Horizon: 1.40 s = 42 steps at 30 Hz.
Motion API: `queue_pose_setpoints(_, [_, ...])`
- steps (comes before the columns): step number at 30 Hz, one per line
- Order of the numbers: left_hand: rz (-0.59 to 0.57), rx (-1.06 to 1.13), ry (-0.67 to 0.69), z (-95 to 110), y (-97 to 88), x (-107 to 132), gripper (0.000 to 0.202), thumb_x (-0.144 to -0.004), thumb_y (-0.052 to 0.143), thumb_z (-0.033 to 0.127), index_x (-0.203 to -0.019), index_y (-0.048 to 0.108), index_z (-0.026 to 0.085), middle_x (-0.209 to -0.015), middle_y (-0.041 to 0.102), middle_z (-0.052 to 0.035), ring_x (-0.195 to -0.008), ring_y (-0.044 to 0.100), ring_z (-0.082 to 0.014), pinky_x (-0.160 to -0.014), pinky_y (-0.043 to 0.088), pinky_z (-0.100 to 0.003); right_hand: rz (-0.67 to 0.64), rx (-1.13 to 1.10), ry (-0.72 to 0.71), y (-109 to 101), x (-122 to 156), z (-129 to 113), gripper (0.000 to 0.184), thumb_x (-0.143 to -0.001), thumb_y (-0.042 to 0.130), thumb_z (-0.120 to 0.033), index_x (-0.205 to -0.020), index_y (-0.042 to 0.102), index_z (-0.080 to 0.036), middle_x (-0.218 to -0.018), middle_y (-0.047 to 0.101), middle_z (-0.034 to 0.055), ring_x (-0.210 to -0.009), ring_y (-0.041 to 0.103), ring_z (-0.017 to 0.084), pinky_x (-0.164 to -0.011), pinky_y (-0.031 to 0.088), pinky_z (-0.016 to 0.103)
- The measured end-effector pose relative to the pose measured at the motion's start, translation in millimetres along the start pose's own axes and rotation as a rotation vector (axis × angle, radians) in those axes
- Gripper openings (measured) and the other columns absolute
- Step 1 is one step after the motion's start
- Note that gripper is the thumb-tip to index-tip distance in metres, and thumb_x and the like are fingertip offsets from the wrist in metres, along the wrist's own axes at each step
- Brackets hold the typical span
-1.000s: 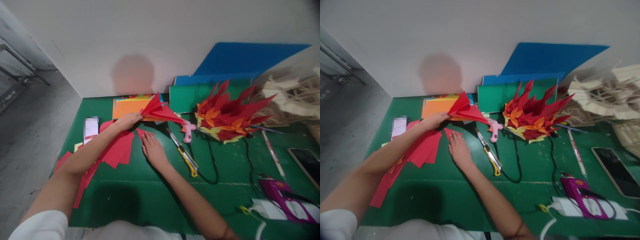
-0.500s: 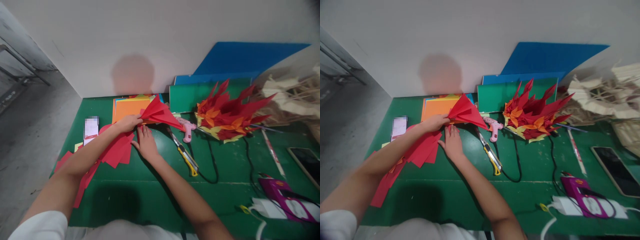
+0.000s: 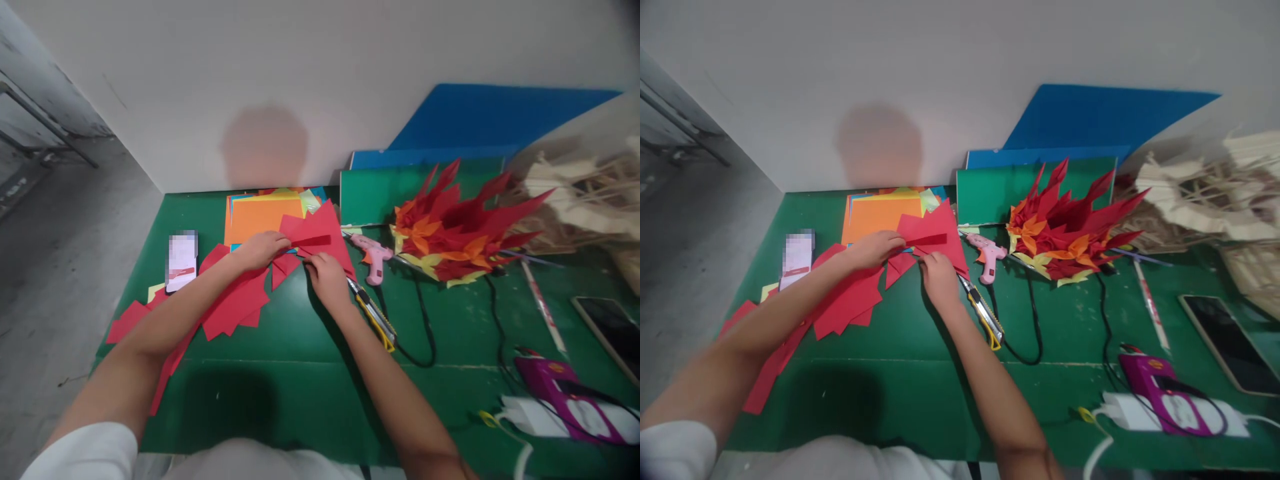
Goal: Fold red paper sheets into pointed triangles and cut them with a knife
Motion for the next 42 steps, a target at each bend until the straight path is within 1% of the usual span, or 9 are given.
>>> queue_pose_setpoints(6, [0.013,-0.031,-0.028,8,-14.4,9,0.030,-0.091,0.043,0.013,-0.115,0.062,0.016,-0.137,0.051,-0.0141,-0.126,0.048,-0.0266,-0.103,0.042,-0.041,-0.125,0.049,0.020,6,-17,0,0.024,-0.092,0.044,-0.018,-0.100,0.067,-0.017,-0.098,0.066,0.0107,-0.088,0.060,0.023,-0.073,0.044,0.032])
queue_pose_setpoints(12, [0.208,-0.005,-0.198,46,-55.9,63,0.030,-0.094,0.043,0.021,-0.117,0.059,0.011,-0.137,0.050,-0.0151,-0.130,0.044,-0.0279,-0.109,0.036,-0.043,-0.261,0.084,-0.019,3,-26,-5,0.021,-0.093,0.045,-0.018,-0.099,0.065,-0.017,-0.097,0.067,0.0099,-0.085,0.060,0.021,-0.067,0.038,0.028])
queue_pose_setpoints(14, [0.216,0.008,-0.318,51,-47.7,86,0.041,-0.093,0.049,0.034,-0.128,0.052,0.013,-0.144,0.043,-0.0146,-0.136,0.036,-0.0312,-0.111,0.034,-0.047,-0.290,0.091,-0.034,3,-28,-5,0.021,-0.094,0.044,-0.019,-0.097,0.065,-0.016,-0.095,0.067,0.0106,-0.082,0.060,0.021,-0.065,0.035,0.028])
queue_pose_setpoints(18, [0.140,-0.054,-0.531,44,1.3,124,0.077,-0.078,0.064,0.058,-0.137,0.047,0.011,-0.153,0.027,-0.0218,-0.140,0.015,-0.0502,-0.108,0.027,-0.065,-0.325,0.089,-0.075,5,-27,-5,0.018,-0.091,0.045,-0.014,-0.094,0.063,-0.016,-0.092,0.065,0.0101,-0.078,0.058,0.020,-0.061,0.033,0.028])
queue_pose_setpoints(22, [0.139,-0.029,-0.566,38,35.2,140,0.083,-0.081,0.058,0.062,-0.143,0.038,0.010,-0.155,0.021,-0.0227,-0.142,0.017,-0.0456,-0.108,0.029,-0.059,-0.303,0.091,-0.080,8,-19,-4,0.020,-0.089,0.043,-0.009,-0.085,0.061,-0.017,-0.087,0.062,0.0090,-0.076,0.056,0.020,-0.061,0.033,0.028])
queue_pose_setpoints(27, [0.161,0.018,-0.538,48,35.1,145,0.074,-0.088,0.048,0.060,-0.143,0.038,0.012,-0.151,0.032,-0.0193,-0.141,0.024,-0.0387,-0.111,0.029,-0.054,-0.207,0.056,-0.063,3,2,-7,0.022,-0.090,0.037,-0.011,-0.083,0.057,-0.017,-0.090,0.059,0.0109,-0.081,0.055,0.022,-0.069,0.039,0.031])
queue_pose_setpoints(33, [0.202,0.149,-0.494,53,28.6,146,0.062,-0.094,0.044,0.051,-0.145,0.030,0.020,-0.152,0.031,-0.0159,-0.138,0.035,-0.0284,-0.108,0.037,-0.044,0.044,-0.192,-0.025,-20,36,-7,0.016,-0.093,0.037,-0.020,-0.089,0.053,-0.019,-0.082,0.061,0.0073,-0.077,0.057,0.021,-0.070,0.042,0.031])
queue_pose_setpoints(38, [0.289,0.044,-0.587,40,25.3,144,0.075,-0.086,0.052,0.060,-0.143,0.035,0.014,-0.152,0.029,-0.0214,-0.142,0.025,-0.0374,-0.111,0.027,-0.055,0.067,-0.303,0.003,-21,56,-8,0.014,-0.094,0.041,-0.025,-0.089,0.053,-0.021,-0.080,0.063,0.0054,-0.073,0.058,0.020,-0.067,0.042,0.030])
queue_pose_setpoints(42, [0.194,0.039,-0.617,44,31.8,141,0.088,-0.076,0.061,0.065,-0.144,0.036,0.015,-0.151,0.029,-0.0223,-0.137,0.030,-0.0429,-0.106,0.031,-0.059,0.017,-0.321,-0.001,-11,60,-11,0.016,-0.094,0.039,-0.026,-0.086,0.053,-0.022,-0.078,0.064,0.0047,-0.071,0.058,0.020,-0.066,0.042,0.030])
Point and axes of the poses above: each hand's wrist, its own x-axis away from the middle knuckle, its own y-axis out of the palm, z = x × y, the point moved 7 cm from there along -x, towards the middle knuckle
